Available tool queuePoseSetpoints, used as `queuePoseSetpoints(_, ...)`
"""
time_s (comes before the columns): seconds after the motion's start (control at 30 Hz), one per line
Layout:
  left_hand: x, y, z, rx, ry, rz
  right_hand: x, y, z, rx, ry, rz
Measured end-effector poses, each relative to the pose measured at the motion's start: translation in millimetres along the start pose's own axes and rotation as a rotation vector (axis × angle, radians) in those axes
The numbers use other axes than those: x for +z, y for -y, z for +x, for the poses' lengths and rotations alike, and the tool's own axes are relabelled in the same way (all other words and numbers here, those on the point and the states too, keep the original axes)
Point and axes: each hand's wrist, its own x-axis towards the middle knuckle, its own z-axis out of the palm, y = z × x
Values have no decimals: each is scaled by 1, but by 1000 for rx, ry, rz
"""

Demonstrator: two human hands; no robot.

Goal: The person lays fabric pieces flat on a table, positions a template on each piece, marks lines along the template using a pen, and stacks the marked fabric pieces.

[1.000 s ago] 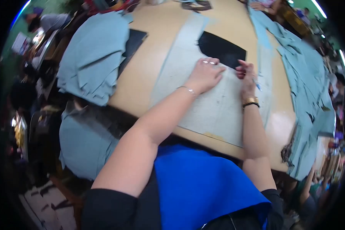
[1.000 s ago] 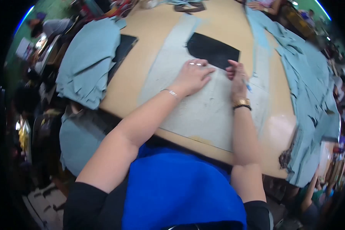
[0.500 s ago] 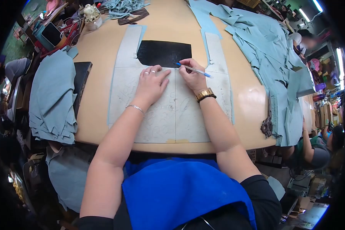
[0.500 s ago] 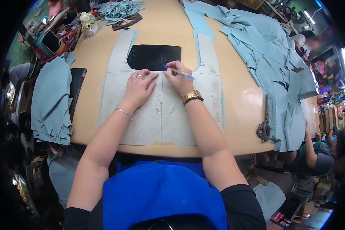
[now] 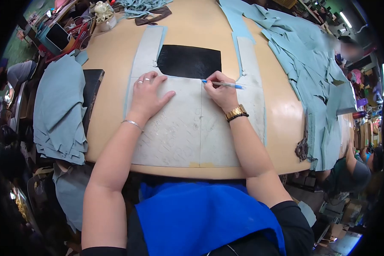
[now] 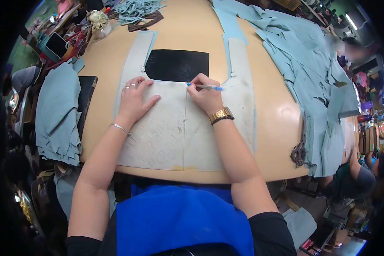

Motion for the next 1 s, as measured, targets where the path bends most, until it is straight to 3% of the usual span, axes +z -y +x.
queuePoseSetpoints(0.17,-2,-2,-1,-25,5,-9,1,0,2,-7,-21,-14)
queuePoseSetpoints(0.27,-2,-3,-1,-71,-13,38,6,-8,9,-1,-56,130)
queuePoseSetpoints(0.3,-2,-5,-1,-100,-18,60,14,-6,14,28,-88,326)
queuePoseSetpoints(0.4,0,-4,-2,-153,13,79,20,-5,23,165,-57,463)
queuePoseSetpoints(0.47,4,-4,-1,-144,-8,67,9,-5,29,141,-56,462)
queuePoseSetpoints(0.67,0,-5,3,-168,86,53,-75,-66,34,60,-355,200)
queuePoseSetpoints(1.0,3,-4,2,-126,29,80,-91,-78,22,150,-353,27)
